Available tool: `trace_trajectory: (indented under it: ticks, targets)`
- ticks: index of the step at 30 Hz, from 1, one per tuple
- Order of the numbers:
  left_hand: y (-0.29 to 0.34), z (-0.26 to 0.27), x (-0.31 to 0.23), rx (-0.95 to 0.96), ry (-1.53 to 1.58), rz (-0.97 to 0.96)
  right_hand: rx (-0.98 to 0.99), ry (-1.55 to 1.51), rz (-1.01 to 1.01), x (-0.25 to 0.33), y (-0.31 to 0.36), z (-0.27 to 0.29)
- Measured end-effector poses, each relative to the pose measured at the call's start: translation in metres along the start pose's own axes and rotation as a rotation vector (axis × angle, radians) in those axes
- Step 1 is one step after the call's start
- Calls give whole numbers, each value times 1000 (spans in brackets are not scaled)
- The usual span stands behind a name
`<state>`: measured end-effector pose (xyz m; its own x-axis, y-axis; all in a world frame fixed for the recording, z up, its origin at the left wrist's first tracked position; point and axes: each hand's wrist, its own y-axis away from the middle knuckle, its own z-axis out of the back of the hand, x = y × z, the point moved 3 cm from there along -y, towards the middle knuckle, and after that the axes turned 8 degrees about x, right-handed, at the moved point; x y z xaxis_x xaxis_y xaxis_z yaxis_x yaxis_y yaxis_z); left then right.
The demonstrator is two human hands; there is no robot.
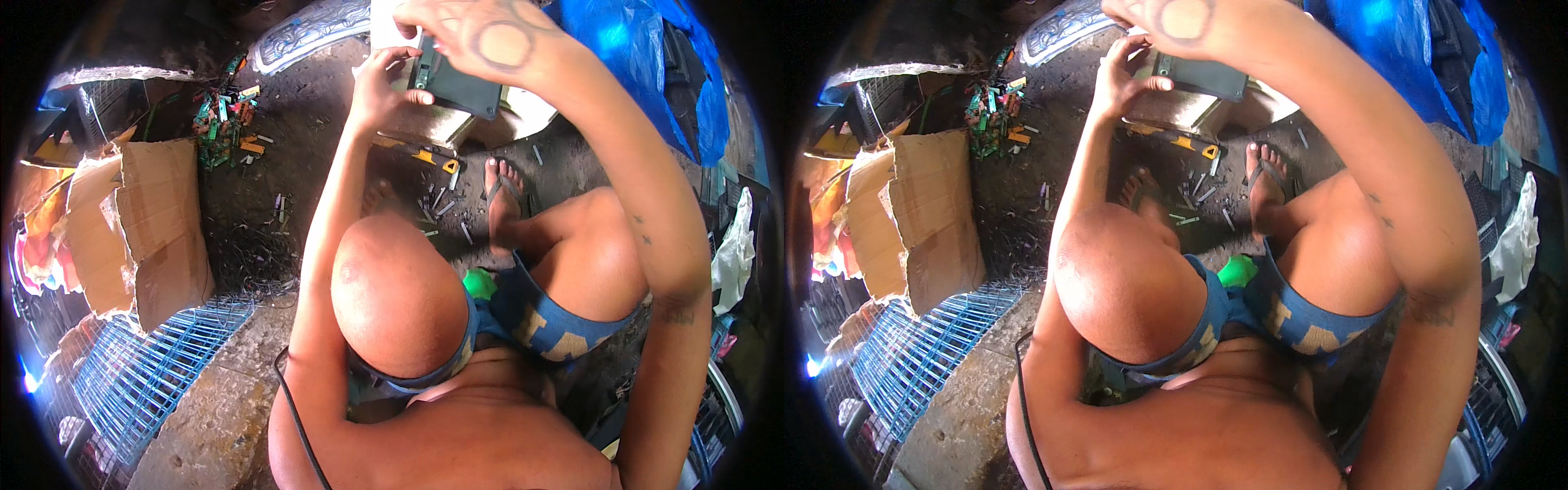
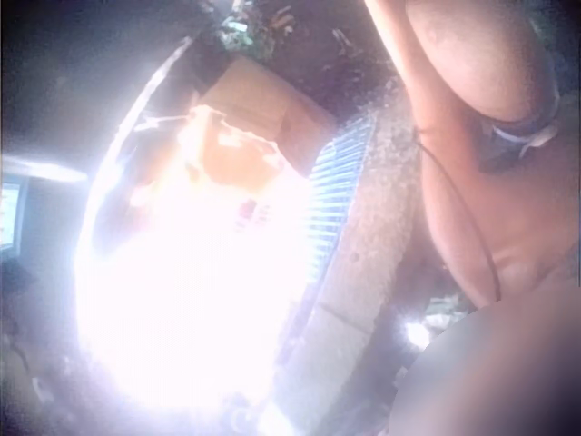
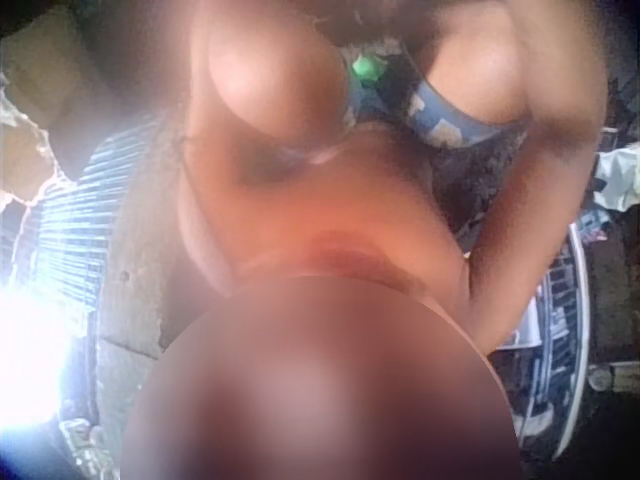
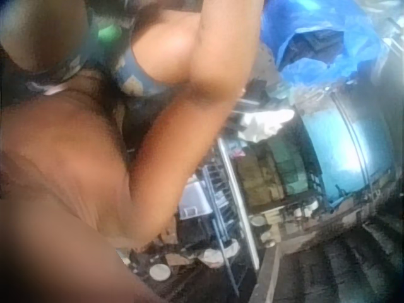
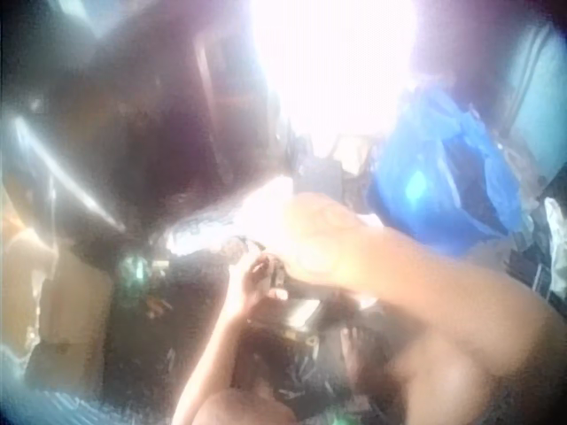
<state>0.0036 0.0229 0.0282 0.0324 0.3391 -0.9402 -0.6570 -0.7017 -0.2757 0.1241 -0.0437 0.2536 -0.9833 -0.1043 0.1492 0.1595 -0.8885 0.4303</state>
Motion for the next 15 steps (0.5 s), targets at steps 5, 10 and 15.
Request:
trace_trajectory:
  ticks: [5, 10, 15]
  targets:
    - [22, 2, -10, 135, -527, 47, -208, 50, 118, -31, 30, 15]
    - [25, -1, -16, 109, -519, 123, -253, 11, 67, -72, 37, 5]
    - [5, -13, -24, 148, -808, 331, -135, -145, 47, -124, 43, -16]
